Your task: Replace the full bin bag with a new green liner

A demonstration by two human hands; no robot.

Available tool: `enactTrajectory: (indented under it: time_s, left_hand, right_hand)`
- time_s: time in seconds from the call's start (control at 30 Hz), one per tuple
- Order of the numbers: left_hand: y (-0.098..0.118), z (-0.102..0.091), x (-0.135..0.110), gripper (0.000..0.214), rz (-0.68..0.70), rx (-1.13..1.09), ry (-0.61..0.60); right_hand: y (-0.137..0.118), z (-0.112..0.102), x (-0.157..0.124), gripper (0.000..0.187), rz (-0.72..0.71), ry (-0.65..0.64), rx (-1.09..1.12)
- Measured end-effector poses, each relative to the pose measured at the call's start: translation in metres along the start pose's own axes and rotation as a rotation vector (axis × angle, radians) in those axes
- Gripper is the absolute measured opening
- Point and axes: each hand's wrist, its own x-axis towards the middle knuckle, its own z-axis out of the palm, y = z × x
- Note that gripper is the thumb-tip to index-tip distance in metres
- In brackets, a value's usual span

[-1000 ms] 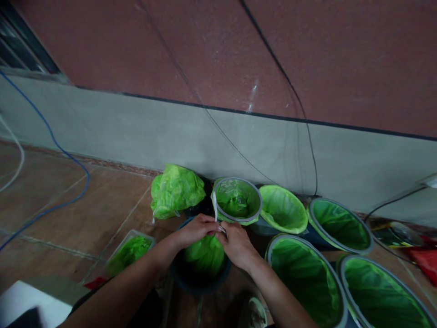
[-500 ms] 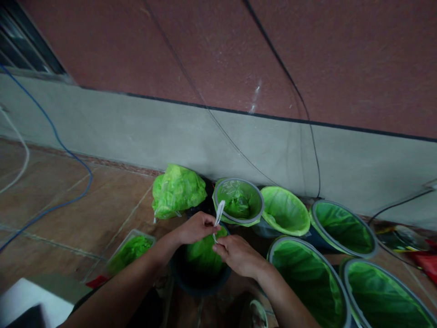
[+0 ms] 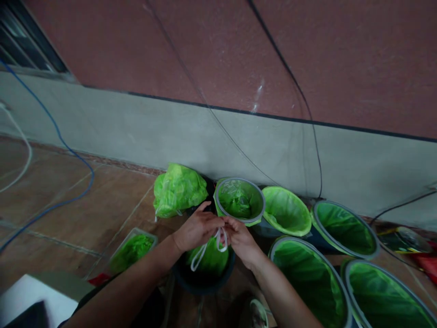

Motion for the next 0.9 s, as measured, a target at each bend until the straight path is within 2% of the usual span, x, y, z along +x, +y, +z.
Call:
enactTrajectory:
  time_s: [0.2,0.3,0.37,0.5,0.6,0.77,0.9]
  left_hand:
    - [-0.004,0.01,-0.003,0.022,0.02,-0.073,0.203]
    - [-0.007,0.012,-0.001,0.022,-0.02,-0.154,0.308]
    - [-0.008,0.012,0.001,0.021,-0.086,-0.231,0.338]
    - [-0.008,0.01,0.003,0.015,-0.215,-0.392,0.28]
    - [-0.008,0.007,0.004,0.017,-0.321,-0.417,0.227]
    - [-0.012,0.002,0.004,0.018,-0.412,-0.313,0.237]
    - [-0.02,0.001,0.003,0.02,-0.606,-0.209,0.23]
  right_hand:
    - [-0.004,-0.002,-0.002,0.036,0.075,-0.009,0.098]
    - [-0.001,-0.002,0.001,0.038,0.031,0.079,0.03]
    - [0.003,-0.002,0.003,0.037,-0.009,0.157,-0.033]
    - [0.005,-0.006,0.007,0.034,-0.099,0.252,-0.147]
    - [0.001,-0.011,0.008,0.035,-0.129,0.248,-0.208]
    - [-0.005,-0.028,0.005,0.036,0.012,0.092,-0.353]
    - [0.002,-0.043,0.004,0.039,0.112,0.052,-0.5]
